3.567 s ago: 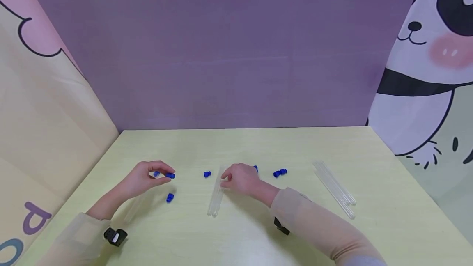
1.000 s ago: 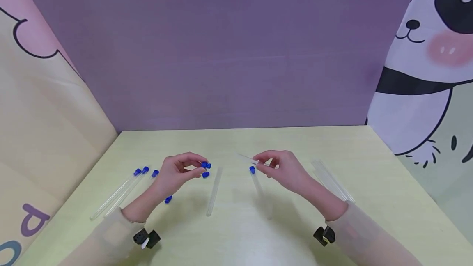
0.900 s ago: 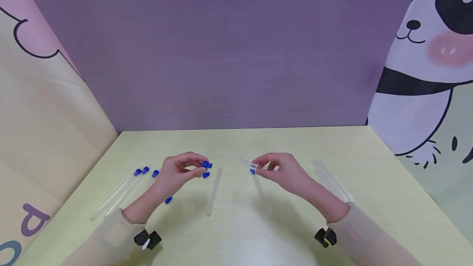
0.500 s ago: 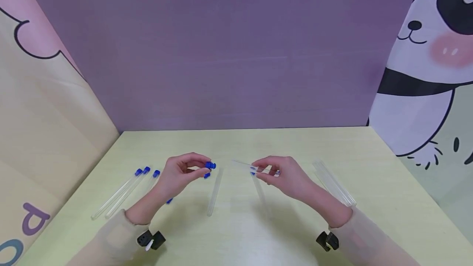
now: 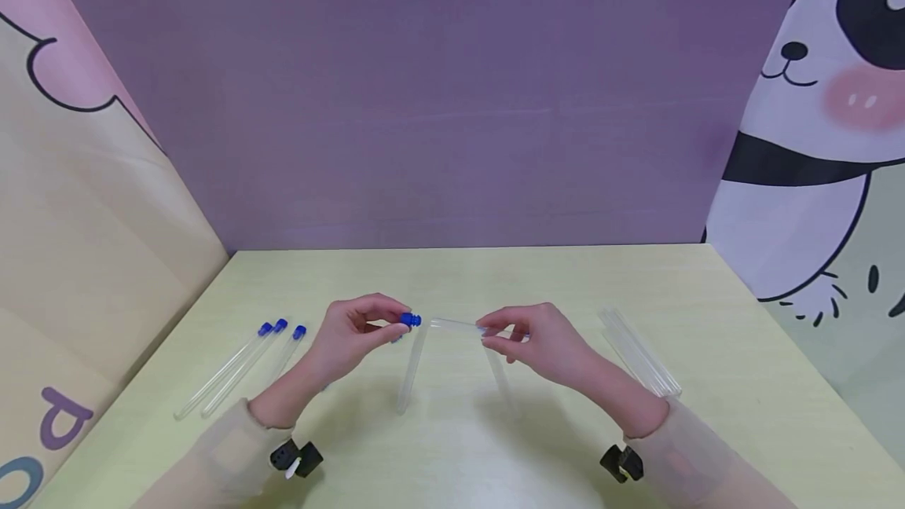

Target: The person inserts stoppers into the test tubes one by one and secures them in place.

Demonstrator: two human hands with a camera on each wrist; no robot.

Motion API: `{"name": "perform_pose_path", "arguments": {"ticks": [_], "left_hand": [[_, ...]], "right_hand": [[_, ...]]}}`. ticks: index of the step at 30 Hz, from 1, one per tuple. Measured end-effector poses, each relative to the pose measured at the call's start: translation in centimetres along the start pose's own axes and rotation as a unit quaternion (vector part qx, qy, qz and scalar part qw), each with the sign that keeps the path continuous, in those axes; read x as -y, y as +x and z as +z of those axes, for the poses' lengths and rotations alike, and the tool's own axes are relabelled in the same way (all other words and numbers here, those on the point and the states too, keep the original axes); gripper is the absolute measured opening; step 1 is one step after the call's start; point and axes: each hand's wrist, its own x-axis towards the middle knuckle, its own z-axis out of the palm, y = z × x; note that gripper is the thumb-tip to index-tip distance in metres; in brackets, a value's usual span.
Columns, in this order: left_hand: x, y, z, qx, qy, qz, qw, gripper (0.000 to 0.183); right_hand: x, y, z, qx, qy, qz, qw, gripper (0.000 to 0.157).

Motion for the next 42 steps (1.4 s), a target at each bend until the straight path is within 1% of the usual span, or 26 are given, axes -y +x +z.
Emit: {"name": "perform_pose_path", "arguments": {"ticks": [7,12,15,18,20,23,24,26,28,31,36,39,42], "left_hand": [[0.2,-0.1,0.6,0.015,-0.001,0.01,0.9998,0.019],[0.4,-0.1,1.0,0.01,-0.005,0.016,0.9998,0.019],[0.4,-0.1,1.3,0.011,-0.02,0.017,0.9996,0.018],[0.4,-0.2,1.5,0.009,-0.027,0.017,0.9994,0.017],[0.4,-0.3,1.6,0.007,-0.028,0.018,0.9994,0.017],[0.4,-0.4,1.7,0.0,-0.013,0.035,0.9993,0.018],[0.4,-0.5,1.7,0.0,-0.01,0.042,0.9991,0.018],[0.4,-0.5,1.7,0.003,-0.004,0.054,0.9985,0.018],[0.4,-0.5,1.6,0.01,0.0,0.063,0.998,0.019],[0.5,-0.5,1.3,0.017,0.003,0.063,0.9979,0.02],[0.7,-0.5,0.9,0.016,0.0,0.046,0.9988,0.02],[0.8,-0.5,0.8,0.021,-0.004,0.036,0.9991,0.021],[0.9,-0.5,0.7,0.029,-0.003,0.023,0.9993,0.022]], "right_hand": [[0.3,0.2,0.3,0.005,-0.005,-0.008,1.0,0.025],[0.3,0.3,0.4,-0.003,-0.014,-0.019,1.0,0.025],[0.3,0.2,0.4,-0.009,-0.013,-0.027,1.0,0.025],[0.4,0.2,0.4,-0.015,-0.022,-0.06,0.998,0.024],[0.6,0.2,0.4,-0.021,-0.041,-0.095,0.994,0.024],[0.8,0.2,0.5,-0.036,-0.081,-0.152,0.984,0.023],[0.9,0.3,0.5,-0.04,-0.091,-0.165,0.981,0.023],[0.9,0.3,0.6,-0.041,-0.092,-0.179,0.979,0.023],[0.8,0.4,0.6,-0.036,-0.085,-0.181,0.979,0.022],[0.8,0.6,0.5,-0.022,-0.076,-0.17,0.982,0.02],[0.7,0.9,0.7,-0.025,-0.098,-0.143,0.985,0.021],[0.5,1.0,1.0,-0.026,-0.091,-0.126,0.988,0.022],[0.2,1.0,1.2,-0.028,-0.095,-0.125,0.987,0.023]]}}
